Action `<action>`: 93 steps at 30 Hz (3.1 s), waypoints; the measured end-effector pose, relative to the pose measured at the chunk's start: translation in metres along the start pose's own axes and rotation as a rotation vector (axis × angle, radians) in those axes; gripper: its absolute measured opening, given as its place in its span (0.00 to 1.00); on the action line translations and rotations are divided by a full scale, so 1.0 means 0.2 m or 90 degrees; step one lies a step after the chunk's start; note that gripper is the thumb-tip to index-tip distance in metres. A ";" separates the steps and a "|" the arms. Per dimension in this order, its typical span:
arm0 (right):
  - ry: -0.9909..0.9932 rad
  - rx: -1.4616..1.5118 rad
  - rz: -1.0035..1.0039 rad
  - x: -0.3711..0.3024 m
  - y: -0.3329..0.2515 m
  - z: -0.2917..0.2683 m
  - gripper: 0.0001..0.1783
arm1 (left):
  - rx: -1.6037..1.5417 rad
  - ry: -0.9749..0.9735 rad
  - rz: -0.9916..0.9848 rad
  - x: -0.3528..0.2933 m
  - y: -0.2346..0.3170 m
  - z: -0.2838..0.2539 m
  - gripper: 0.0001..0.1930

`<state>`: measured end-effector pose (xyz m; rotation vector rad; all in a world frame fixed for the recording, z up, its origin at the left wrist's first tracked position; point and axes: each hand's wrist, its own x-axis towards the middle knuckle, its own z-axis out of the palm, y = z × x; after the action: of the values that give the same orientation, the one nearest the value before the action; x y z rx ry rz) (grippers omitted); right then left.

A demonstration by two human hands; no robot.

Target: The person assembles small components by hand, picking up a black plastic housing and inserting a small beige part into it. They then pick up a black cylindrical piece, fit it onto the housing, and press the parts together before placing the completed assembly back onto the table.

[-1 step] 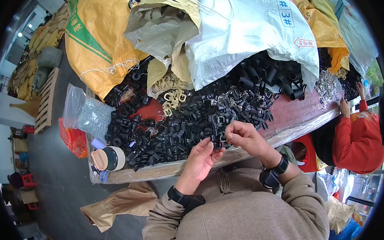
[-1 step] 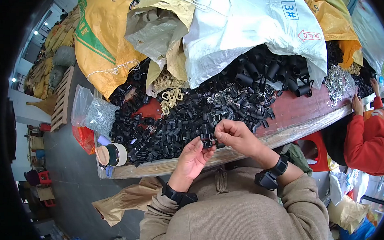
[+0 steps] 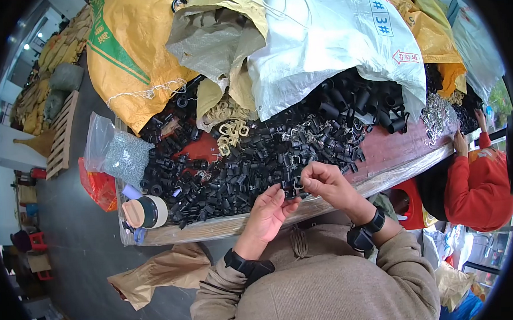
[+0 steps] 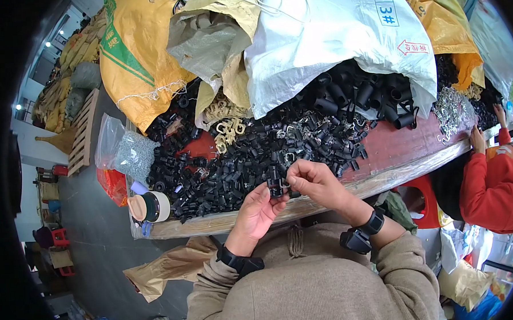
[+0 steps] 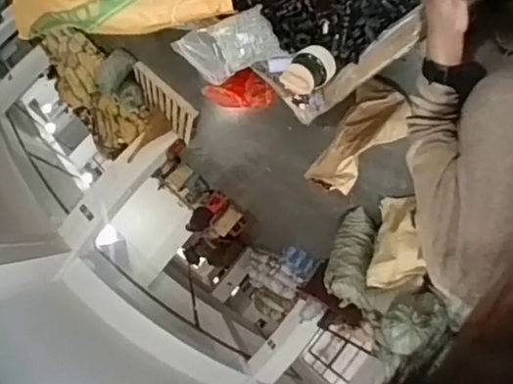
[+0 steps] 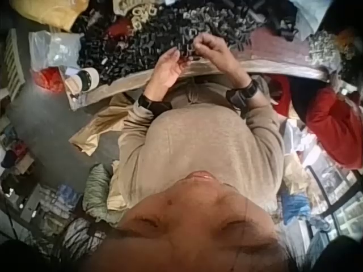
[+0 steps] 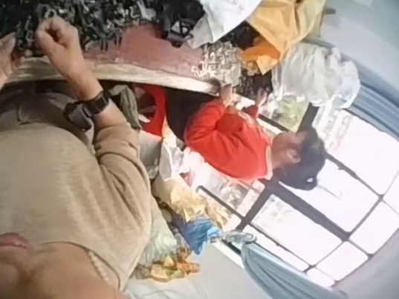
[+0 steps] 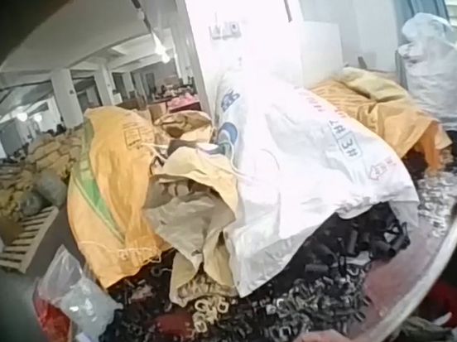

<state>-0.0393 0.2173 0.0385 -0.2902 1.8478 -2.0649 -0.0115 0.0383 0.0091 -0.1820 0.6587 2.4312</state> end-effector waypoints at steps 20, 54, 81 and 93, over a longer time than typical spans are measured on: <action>0.047 0.047 -0.012 -0.03 -0.01 0.09 0.07 | -0.047 -0.050 0.036 -0.01 -0.01 -0.02 0.19; -0.010 -0.422 -0.213 -0.01 -0.02 0.06 0.06 | 0.087 0.083 -0.044 -0.02 -0.01 -0.01 0.09; -0.208 -0.423 -0.110 0.59 0.01 0.11 0.07 | 0.052 0.193 0.288 -0.17 0.20 -0.14 0.11; -0.126 0.079 0.073 0.26 0.09 0.11 0.07 | 0.014 0.041 0.259 0.00 0.08 -0.07 0.13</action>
<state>-0.0774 0.1754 0.0197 -0.3346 1.5765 -1.9852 -0.0210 0.0199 0.0040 -0.1260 0.8172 2.8141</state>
